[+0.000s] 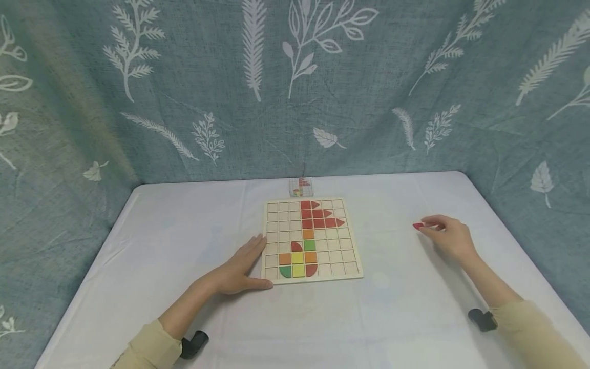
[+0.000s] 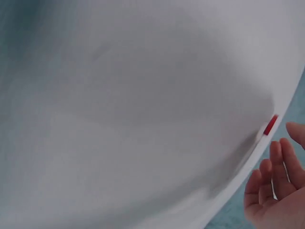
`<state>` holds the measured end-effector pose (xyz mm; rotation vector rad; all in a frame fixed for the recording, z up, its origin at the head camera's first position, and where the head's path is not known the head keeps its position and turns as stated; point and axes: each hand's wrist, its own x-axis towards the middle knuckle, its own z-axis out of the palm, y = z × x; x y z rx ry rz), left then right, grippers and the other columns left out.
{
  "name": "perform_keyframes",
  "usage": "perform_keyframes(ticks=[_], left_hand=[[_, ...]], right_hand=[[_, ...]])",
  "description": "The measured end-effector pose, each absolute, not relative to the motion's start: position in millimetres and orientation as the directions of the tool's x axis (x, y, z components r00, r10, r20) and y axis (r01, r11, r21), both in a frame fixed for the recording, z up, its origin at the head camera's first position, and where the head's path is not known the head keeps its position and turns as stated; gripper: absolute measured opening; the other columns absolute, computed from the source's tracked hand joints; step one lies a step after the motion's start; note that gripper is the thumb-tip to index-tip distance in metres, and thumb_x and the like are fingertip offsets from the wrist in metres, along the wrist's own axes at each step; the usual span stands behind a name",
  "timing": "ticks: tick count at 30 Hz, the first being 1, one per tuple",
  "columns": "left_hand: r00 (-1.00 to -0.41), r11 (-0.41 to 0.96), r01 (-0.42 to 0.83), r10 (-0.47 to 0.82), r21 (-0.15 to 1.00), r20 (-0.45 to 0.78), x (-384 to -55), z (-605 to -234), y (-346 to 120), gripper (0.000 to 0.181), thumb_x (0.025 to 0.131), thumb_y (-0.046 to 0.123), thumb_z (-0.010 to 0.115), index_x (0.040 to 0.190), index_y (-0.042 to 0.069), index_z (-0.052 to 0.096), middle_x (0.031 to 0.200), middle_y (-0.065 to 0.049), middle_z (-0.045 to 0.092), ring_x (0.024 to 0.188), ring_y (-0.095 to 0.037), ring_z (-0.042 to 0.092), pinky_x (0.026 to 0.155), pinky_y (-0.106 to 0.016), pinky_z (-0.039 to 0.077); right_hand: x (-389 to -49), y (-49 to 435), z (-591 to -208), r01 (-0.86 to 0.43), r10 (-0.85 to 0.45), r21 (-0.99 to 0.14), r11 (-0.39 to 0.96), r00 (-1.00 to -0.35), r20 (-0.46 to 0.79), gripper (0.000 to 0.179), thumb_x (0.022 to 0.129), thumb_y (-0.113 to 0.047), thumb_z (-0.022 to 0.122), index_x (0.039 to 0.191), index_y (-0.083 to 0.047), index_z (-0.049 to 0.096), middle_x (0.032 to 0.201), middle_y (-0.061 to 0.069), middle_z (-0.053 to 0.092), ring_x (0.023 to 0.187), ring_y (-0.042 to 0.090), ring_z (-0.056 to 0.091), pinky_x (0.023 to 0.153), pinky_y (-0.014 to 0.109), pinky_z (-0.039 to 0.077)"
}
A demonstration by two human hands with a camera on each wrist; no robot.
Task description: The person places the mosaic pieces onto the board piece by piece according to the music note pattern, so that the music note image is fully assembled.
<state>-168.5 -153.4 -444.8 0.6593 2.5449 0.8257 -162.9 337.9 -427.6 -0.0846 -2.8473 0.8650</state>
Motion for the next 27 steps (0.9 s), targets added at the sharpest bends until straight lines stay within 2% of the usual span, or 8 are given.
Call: perform_keyframes(ticks=[5,9,13,16,22,24,27], left_hand=[[-0.816,0.714,0.313,0.540,0.627,-0.208,-168.2,-444.2,-153.6,0.109,0.079,0.050,0.076,0.156,0.002,0.014,0.162,-0.018,0.007,0.148,-0.036,0.002,0.117,-0.056,0.012],[-0.815,0.716,0.317,0.541,0.622,-0.206,-168.5,-444.5,-153.8,0.109,0.079,0.049,0.076,0.156,0.002,0.014,0.162,-0.018,0.007,0.148,-0.036,0.002,0.117,-0.056,0.012],[-0.816,0.719,0.320,0.540,0.618,-0.206,-168.0,-443.2,-153.8,0.109,0.080,0.049,0.076,0.156,0.002,0.013,0.162,-0.018,0.007,0.148,-0.036,0.002,0.117,-0.056,0.013],[-0.815,0.713,0.314,0.541,0.627,-0.207,-166.5,-440.8,-153.7,0.108,0.080,0.049,0.076,0.156,0.001,0.013,0.162,-0.018,0.007,0.148,-0.036,0.002,0.117,-0.055,0.011],[-0.811,0.706,0.309,0.546,0.638,-0.212,-164.5,-438.9,-153.6,0.108,0.080,0.048,0.075,0.155,0.001,0.014,0.162,-0.019,0.007,0.148,-0.036,0.002,0.117,-0.055,0.011],[-0.812,0.708,0.306,0.543,0.636,-0.214,-164.6,-439.1,-153.5,0.108,0.080,0.048,0.075,0.155,0.001,0.014,0.162,-0.018,0.007,0.148,-0.036,0.002,0.117,-0.054,0.011],[-0.816,0.712,0.302,0.537,0.633,-0.215,-165.4,-439.3,-153.5,0.108,0.080,0.049,0.076,0.156,0.002,0.014,0.162,-0.017,0.007,0.148,-0.035,0.002,0.118,-0.054,0.011]], right_hand=[[-162.3,344.0,-428.9,0.042,0.097,-0.568,0.822,-0.993,0.068,0.034,0.092,-0.016,0.066,0.118,0.006,0.063,0.108,0.027,0.066,0.092,0.037,0.062,0.068,0.032,0.050],[-163.7,340.1,-428.8,0.075,0.087,-0.614,0.786,-0.996,-0.010,0.040,0.093,-0.019,0.067,0.123,0.006,0.060,0.112,0.026,0.066,0.098,0.037,0.063,0.073,0.031,0.052],[-168.3,334.4,-428.0,0.066,0.074,-0.614,0.787,-0.997,-0.013,0.038,0.094,-0.017,0.064,0.124,0.005,0.061,0.113,0.025,0.066,0.102,0.038,0.062,0.076,0.035,0.052],[-171.5,331.8,-429.0,0.038,0.065,-0.571,0.820,-0.998,0.027,0.033,0.093,-0.011,0.063,0.121,0.005,0.063,0.111,0.026,0.066,0.099,0.038,0.060,0.074,0.039,0.052],[-176.0,327.8,-432.9,0.042,0.049,-0.559,0.828,-0.999,-0.003,0.029,0.091,-0.014,0.068,0.113,0.006,0.066,0.099,0.021,0.067,0.085,0.031,0.060,0.066,0.032,0.050],[-177.7,325.5,-433.2,0.036,0.040,-0.560,0.828,-0.999,-0.005,0.031,0.090,-0.016,0.069,0.113,0.005,0.066,0.099,0.020,0.067,0.087,0.031,0.060,0.068,0.034,0.051],[-181.0,322.8,-433.4,0.004,0.008,-0.561,0.828,-1.000,0.004,0.034,0.090,-0.016,0.069,0.118,0.003,0.064,0.107,0.023,0.066,0.097,0.036,0.060,0.078,0.045,0.053]])
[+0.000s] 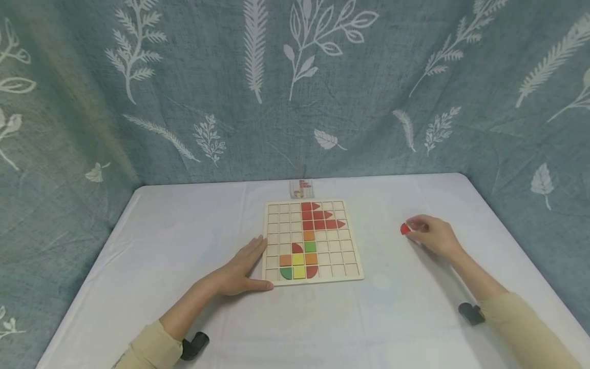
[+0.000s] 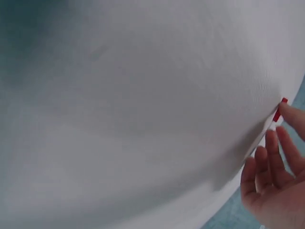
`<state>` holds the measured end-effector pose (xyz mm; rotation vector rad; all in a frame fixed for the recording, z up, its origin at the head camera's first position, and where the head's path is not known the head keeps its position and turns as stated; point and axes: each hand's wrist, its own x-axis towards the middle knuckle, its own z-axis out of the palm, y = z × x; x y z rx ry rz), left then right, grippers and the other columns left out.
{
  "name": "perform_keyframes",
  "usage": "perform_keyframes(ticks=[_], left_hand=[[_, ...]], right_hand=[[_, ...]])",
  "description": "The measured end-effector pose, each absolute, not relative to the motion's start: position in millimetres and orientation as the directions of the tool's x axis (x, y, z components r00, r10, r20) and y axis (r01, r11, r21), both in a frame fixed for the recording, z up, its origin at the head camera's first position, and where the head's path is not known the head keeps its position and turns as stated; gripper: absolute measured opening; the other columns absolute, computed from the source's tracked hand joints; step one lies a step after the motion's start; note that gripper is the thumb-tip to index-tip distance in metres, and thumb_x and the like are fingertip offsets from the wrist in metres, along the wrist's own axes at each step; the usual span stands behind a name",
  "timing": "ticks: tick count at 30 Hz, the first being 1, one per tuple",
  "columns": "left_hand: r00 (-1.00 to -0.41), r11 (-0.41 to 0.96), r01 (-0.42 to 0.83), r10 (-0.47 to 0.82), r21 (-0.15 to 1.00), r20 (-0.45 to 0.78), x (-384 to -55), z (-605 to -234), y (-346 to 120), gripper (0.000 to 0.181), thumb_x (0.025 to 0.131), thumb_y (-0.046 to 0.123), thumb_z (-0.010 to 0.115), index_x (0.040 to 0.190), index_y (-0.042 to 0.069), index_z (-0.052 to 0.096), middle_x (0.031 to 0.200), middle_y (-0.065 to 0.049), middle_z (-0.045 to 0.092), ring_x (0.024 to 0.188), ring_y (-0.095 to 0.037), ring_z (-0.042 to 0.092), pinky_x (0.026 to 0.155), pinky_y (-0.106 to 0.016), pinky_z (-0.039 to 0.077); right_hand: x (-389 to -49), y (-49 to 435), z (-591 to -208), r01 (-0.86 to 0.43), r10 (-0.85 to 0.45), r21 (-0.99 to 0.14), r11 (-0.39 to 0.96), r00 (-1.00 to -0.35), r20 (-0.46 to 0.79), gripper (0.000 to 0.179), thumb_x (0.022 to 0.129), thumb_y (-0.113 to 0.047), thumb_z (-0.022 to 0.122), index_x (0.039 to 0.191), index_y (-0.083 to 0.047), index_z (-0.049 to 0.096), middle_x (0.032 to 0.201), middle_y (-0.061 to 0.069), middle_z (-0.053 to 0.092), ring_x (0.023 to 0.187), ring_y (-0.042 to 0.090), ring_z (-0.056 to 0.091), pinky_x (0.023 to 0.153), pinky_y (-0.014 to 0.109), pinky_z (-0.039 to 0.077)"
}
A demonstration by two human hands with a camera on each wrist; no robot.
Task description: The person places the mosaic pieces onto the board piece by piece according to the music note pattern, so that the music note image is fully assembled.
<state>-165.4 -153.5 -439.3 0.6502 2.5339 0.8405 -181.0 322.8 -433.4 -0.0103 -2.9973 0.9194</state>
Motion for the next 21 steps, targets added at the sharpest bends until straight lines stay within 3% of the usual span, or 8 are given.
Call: perform_keyframes(ticks=[3,6,13,21], left_hand=[[-0.816,0.710,0.300,0.537,0.637,-0.214,-165.7,-438.9,-153.6,0.108,0.080,0.049,0.076,0.156,0.002,0.014,0.162,-0.017,0.007,0.148,-0.035,0.002,0.117,-0.054,0.011],[-0.813,0.706,0.305,0.542,0.640,-0.211,-166.1,-439.1,-154.0,0.108,0.080,0.049,0.076,0.156,0.002,0.014,0.162,-0.017,0.007,0.148,-0.036,0.002,0.117,-0.055,0.011],[-0.811,0.706,0.308,0.545,0.637,-0.212,-166.8,-439.4,-155.1,0.108,0.080,0.049,0.075,0.156,0.002,0.014,0.162,-0.017,0.007,0.148,-0.035,0.002,0.117,-0.055,0.011],[-0.811,0.710,0.298,0.542,0.638,-0.223,-167.0,-437.8,-154.8,0.108,0.080,0.050,0.075,0.156,0.003,0.014,0.162,-0.017,0.007,0.148,-0.035,0.002,0.117,-0.055,0.011]], right_hand=[[-185.3,321.1,-432.8,-0.021,-0.024,-0.568,0.823,-1.000,0.001,0.035,0.091,-0.014,0.069,0.121,0.001,0.064,0.114,0.025,0.064,0.105,0.040,0.056,0.086,0.054,0.050],[-188.7,320.1,-432.6,-0.027,-0.042,-0.574,0.818,-0.999,-0.012,0.033,0.091,-0.014,0.069,0.120,0.002,0.065,0.113,0.025,0.063,0.105,0.040,0.055,0.086,0.053,0.049],[-190.5,317.3,-434.8,-0.015,-0.017,-0.571,0.821,-1.000,0.002,0.032,0.090,-0.018,0.071,0.113,0.003,0.067,0.104,0.019,0.067,0.094,0.032,0.059,0.074,0.037,0.052],[-192.2,286.8,-430.5,0.028,-0.011,-0.642,0.766,-0.998,-0.056,0.039,0.087,-0.030,0.075,0.113,-0.002,0.070,0.106,0.015,0.070,0.087,0.025,0.061,0.066,0.029,0.050]])
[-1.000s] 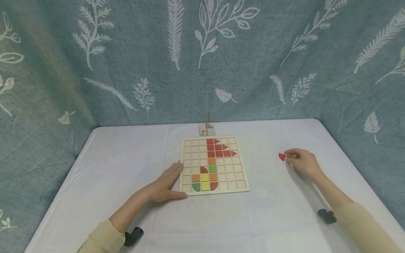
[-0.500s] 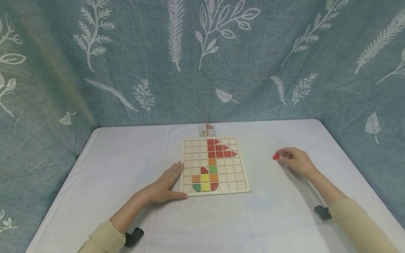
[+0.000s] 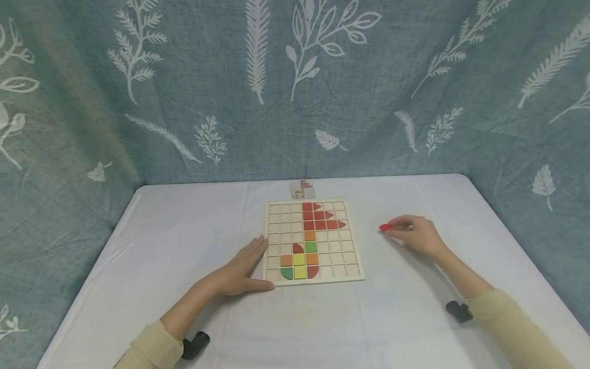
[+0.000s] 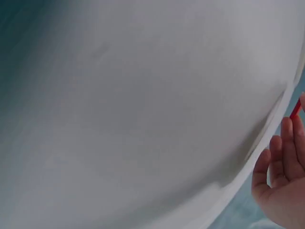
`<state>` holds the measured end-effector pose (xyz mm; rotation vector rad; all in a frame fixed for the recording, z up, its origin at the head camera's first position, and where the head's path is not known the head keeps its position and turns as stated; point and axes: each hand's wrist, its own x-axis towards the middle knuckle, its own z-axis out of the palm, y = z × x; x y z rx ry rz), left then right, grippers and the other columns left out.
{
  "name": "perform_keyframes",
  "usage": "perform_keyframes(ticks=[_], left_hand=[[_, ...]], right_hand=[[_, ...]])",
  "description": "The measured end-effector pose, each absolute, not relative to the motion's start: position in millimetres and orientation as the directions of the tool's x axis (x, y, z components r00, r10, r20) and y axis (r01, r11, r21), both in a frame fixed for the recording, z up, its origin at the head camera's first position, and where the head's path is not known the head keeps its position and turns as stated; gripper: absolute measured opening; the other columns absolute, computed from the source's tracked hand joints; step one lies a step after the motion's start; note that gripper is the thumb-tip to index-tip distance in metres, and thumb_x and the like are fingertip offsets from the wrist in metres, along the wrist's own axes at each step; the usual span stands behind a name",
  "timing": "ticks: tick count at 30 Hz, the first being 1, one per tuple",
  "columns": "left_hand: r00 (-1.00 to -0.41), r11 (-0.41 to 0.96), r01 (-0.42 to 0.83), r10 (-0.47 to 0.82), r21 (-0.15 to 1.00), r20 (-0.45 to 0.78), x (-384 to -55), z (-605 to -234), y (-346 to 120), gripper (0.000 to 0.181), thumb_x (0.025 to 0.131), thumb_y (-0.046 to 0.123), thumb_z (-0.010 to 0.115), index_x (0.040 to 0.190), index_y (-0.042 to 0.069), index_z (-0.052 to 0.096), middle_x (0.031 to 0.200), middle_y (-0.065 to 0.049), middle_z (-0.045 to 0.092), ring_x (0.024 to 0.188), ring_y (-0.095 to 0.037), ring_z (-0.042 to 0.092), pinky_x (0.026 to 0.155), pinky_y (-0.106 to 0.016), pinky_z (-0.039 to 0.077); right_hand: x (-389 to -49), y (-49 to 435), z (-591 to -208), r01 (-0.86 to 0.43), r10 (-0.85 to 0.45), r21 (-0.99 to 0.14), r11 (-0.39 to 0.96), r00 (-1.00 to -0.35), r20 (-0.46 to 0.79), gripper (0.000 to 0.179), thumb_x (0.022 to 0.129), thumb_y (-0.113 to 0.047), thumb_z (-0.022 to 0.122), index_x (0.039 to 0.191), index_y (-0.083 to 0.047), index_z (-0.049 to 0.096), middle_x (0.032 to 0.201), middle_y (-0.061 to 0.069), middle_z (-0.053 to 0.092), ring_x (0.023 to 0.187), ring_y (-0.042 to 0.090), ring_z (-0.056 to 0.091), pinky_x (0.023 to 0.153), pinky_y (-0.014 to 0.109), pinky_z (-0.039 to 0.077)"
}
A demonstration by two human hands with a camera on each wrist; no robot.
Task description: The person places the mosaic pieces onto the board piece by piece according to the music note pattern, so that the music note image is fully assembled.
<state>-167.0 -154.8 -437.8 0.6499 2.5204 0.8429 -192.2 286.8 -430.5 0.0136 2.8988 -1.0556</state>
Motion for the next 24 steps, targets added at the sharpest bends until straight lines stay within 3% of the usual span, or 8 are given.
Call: perform_keyframes(ticks=[13,18,24], left_hand=[[-0.817,0.723,0.289,0.528,0.628,-0.232,-166.5,-434.1,-152.3,0.107,0.080,0.048,0.076,0.156,0.002,0.014,0.162,-0.016,0.007,0.148,-0.035,0.002,0.117,-0.054,0.012],[-0.818,0.726,0.289,0.526,0.625,-0.233,-167.8,-434.5,-151.9,0.108,0.080,0.049,0.076,0.156,0.003,0.015,0.162,-0.016,0.007,0.149,-0.034,0.003,0.118,-0.054,0.013],[-0.813,0.720,0.289,0.533,0.631,-0.236,-169.4,-435.3,-152.3,0.108,0.080,0.049,0.076,0.156,0.002,0.014,0.162,-0.016,0.007,0.149,-0.035,0.003,0.118,-0.054,0.013]], right_hand=[[-199.7,184.1,-422.4,-0.114,-0.236,-0.713,0.691,-0.969,-0.074,0.025,0.080,-0.036,0.080,0.100,-0.021,0.076,0.098,-0.006,0.069,0.084,0.016,0.057,0.067,0.030,0.048],[-204.0,149.5,-424.5,-0.199,-0.355,-0.727,0.658,-0.933,-0.066,0.020,0.081,-0.032,0.080,0.099,-0.023,0.076,0.101,-0.011,0.068,0.085,0.012,0.059,0.069,0.030,0.052],[-210.1,120.0,-429.9,-0.357,-0.481,-0.702,0.616,-0.877,0.025,0.020,0.082,-0.025,0.080,0.100,-0.017,0.076,0.099,-0.012,0.071,0.092,0.007,0.064,0.083,0.029,0.053]])
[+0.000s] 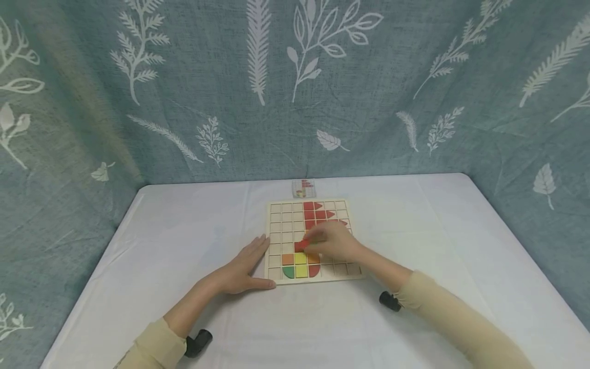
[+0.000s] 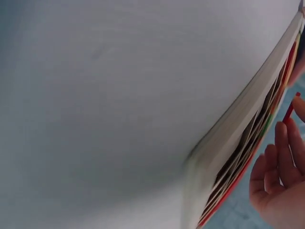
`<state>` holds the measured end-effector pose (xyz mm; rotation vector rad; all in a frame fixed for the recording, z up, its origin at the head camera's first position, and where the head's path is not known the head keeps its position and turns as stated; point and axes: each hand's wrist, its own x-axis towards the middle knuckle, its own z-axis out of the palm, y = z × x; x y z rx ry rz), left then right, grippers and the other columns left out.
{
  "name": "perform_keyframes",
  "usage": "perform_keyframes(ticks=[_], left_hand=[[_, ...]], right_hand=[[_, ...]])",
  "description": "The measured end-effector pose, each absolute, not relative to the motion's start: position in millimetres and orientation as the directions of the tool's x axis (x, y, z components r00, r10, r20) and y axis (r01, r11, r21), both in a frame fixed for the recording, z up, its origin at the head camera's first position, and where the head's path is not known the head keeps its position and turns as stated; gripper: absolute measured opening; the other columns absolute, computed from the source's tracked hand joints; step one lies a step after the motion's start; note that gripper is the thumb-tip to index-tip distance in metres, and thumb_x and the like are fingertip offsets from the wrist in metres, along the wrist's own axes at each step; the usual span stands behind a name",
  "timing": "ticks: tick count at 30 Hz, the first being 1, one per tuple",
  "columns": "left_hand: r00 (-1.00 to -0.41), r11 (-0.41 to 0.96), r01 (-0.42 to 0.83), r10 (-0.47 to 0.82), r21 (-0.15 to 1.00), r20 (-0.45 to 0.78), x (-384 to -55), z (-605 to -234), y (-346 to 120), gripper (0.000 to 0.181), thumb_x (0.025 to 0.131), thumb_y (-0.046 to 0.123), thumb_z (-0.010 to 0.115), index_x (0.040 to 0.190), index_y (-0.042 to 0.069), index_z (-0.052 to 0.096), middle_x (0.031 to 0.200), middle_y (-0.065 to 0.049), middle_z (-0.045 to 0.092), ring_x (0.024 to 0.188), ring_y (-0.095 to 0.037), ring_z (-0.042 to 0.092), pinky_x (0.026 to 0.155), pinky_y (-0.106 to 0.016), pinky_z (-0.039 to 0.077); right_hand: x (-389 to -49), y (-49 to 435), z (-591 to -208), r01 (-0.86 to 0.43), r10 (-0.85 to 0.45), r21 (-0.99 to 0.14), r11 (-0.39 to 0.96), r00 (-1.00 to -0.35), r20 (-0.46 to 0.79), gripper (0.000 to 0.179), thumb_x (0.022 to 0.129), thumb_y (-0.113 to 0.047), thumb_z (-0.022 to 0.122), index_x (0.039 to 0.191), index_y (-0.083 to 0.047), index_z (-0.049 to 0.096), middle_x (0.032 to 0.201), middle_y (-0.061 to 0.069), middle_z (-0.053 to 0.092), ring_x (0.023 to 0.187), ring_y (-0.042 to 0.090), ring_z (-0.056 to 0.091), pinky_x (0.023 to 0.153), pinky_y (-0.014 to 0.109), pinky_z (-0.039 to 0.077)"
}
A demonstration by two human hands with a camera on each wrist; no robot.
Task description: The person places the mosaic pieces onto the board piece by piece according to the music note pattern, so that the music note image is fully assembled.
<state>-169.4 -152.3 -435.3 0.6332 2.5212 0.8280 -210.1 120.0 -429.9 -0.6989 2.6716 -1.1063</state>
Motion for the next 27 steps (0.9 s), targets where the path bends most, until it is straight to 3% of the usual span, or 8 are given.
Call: perform_keyframes(ticks=[6,13,23,27], left_hand=[[-0.808,0.718,0.290,0.538,0.633,-0.241,-171.2,-437.1,-153.1,0.107,0.081,0.049,0.075,0.156,0.004,0.014,0.163,-0.016,0.006,0.149,-0.034,0.002,0.117,-0.056,0.013],[-0.805,0.714,0.280,0.539,0.642,-0.249,-169.8,-436.5,-152.8,0.106,0.082,0.048,0.076,0.156,0.005,0.013,0.163,-0.015,0.006,0.149,-0.034,0.001,0.117,-0.057,0.013],[-0.811,0.721,0.281,0.531,0.633,-0.246,-168.5,-436.0,-153.1,0.107,0.081,0.048,0.076,0.156,0.004,0.013,0.163,-0.015,0.006,0.149,-0.034,0.001,0.117,-0.056,0.013],[-0.813,0.727,0.275,0.525,0.629,-0.251,-168.4,-436.0,-152.7,0.107,0.081,0.049,0.076,0.156,0.005,0.013,0.163,-0.015,0.006,0.149,-0.034,0.002,0.117,-0.056,0.014]], right_hand=[[-216.6,98.0,-430.8,-0.436,-0.536,-0.625,0.647,-0.844,0.034,0.022,0.085,-0.028,0.078,0.105,-0.017,0.075,0.099,-0.012,0.070,0.100,0.009,0.060,0.092,0.030,0.048],[-216.3,86.3,-429.6,-0.468,-0.570,-0.579,0.667,-0.821,0.007,0.021,0.085,-0.026,0.077,0.104,-0.017,0.076,0.099,-0.009,0.068,0.098,0.012,0.054,0.091,0.032,0.046],[-215.5,85.9,-430.2,-0.507,-0.592,-0.562,0.653,-0.805,0.039,0.018,0.087,-0.023,0.076,0.103,-0.017,0.076,0.100,-0.007,0.069,0.102,0.014,0.055,0.096,0.035,0.043],[-214.5,90.6,-430.0,-0.466,-0.561,-0.613,0.638,-0.827,0.043,0.019,0.089,-0.023,0.073,0.107,-0.016,0.075,0.106,-0.007,0.069,0.102,0.014,0.055,0.094,0.036,0.044]])
